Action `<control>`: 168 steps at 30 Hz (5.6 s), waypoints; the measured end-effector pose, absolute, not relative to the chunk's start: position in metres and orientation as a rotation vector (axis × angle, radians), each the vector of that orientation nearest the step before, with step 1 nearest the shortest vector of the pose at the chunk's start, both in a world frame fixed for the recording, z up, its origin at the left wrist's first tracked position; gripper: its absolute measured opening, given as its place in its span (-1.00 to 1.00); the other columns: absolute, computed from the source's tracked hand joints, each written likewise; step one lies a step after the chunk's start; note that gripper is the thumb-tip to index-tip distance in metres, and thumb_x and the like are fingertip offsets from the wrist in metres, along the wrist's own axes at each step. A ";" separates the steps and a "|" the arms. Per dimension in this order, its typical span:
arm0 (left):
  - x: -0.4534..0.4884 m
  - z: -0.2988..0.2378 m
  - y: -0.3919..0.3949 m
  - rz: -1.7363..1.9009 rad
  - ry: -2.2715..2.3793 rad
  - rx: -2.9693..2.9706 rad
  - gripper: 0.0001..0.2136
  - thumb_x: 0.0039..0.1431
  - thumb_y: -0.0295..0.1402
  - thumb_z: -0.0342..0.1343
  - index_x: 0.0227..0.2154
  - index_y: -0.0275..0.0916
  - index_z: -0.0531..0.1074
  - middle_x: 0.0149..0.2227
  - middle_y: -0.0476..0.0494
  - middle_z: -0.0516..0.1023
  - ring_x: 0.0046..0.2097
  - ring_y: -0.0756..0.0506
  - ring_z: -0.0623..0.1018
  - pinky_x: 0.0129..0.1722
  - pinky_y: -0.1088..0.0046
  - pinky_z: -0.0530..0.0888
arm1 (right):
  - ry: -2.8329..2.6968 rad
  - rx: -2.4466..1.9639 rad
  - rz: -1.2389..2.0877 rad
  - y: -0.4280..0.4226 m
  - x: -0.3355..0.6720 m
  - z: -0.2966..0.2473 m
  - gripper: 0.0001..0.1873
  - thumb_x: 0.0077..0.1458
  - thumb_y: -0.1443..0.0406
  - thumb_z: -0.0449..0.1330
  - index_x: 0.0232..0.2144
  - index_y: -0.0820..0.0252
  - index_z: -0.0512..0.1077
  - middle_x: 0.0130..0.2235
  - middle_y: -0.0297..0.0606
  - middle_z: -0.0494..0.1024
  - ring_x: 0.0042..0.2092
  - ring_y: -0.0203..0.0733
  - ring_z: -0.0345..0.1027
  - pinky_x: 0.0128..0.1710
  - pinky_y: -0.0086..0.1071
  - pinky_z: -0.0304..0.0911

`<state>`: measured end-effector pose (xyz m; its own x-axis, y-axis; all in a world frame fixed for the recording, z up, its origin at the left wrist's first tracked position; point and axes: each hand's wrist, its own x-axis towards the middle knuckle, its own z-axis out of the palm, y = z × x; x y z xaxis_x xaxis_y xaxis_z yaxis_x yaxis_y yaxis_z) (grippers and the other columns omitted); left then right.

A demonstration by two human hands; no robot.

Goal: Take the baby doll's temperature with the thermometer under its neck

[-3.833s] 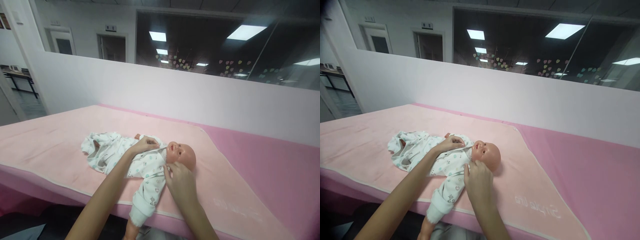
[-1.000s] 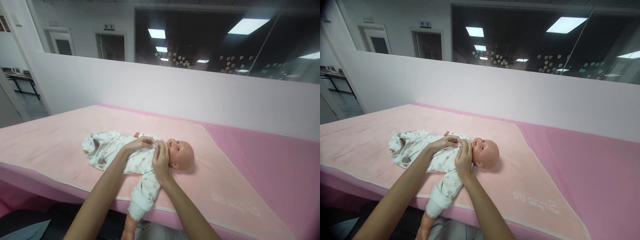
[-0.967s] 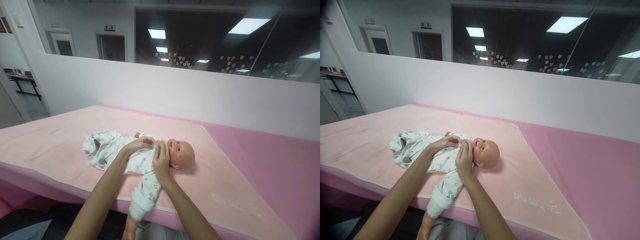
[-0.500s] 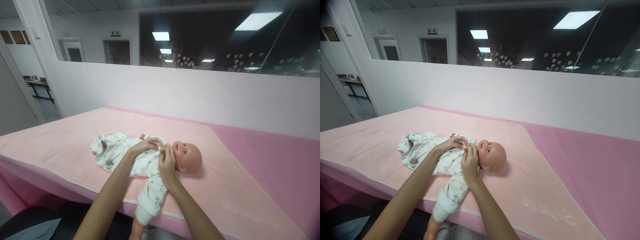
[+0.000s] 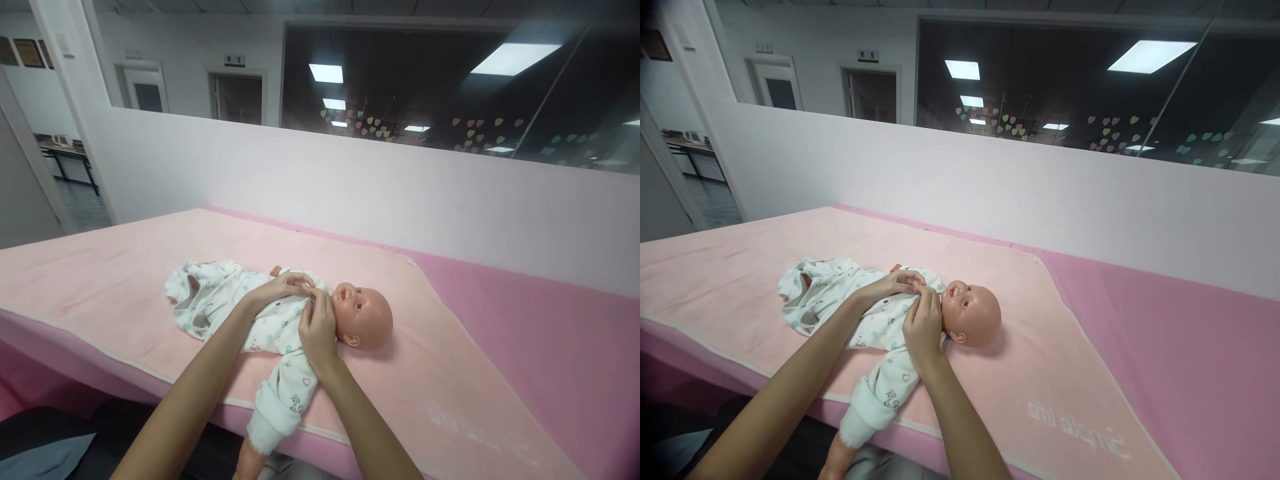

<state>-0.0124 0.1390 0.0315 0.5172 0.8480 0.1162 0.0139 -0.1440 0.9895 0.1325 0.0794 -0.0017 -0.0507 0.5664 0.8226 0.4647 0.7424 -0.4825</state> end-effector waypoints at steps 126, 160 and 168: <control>-0.053 0.026 0.078 1.068 0.923 1.897 -0.85 0.06 -0.29 0.12 -0.33 -0.26 0.41 -0.26 -0.11 0.44 -0.16 -0.11 0.43 -0.10 0.36 0.35 | -2.001 -0.746 -0.028 0.087 0.118 0.004 -0.85 -0.11 0.38 0.08 -0.39 0.16 0.33 -0.35 -0.28 0.44 -0.24 -0.15 0.26 -0.15 -0.28 0.08; -0.097 0.013 0.053 0.990 1.267 2.102 -0.77 0.07 -0.24 0.10 -0.20 -0.15 0.46 -0.05 -0.09 0.45 -0.01 -0.15 0.42 0.04 0.33 0.33 | -2.225 -0.731 -0.106 0.079 0.082 0.007 -0.96 0.01 0.39 0.06 -0.43 0.17 0.29 -0.37 -0.26 0.43 -0.28 -0.18 0.25 -0.11 -0.26 0.12; -0.097 0.020 0.056 0.894 1.253 2.147 -0.66 0.04 -0.19 0.12 -0.10 -0.14 0.41 -0.02 -0.09 0.44 -0.01 -0.15 0.41 0.03 0.34 0.33 | -2.147 -0.756 -0.006 0.082 0.079 0.003 -0.91 -0.04 0.44 0.02 -0.48 0.17 0.26 -0.45 -0.30 0.35 -0.34 -0.20 0.22 -0.24 -0.32 0.16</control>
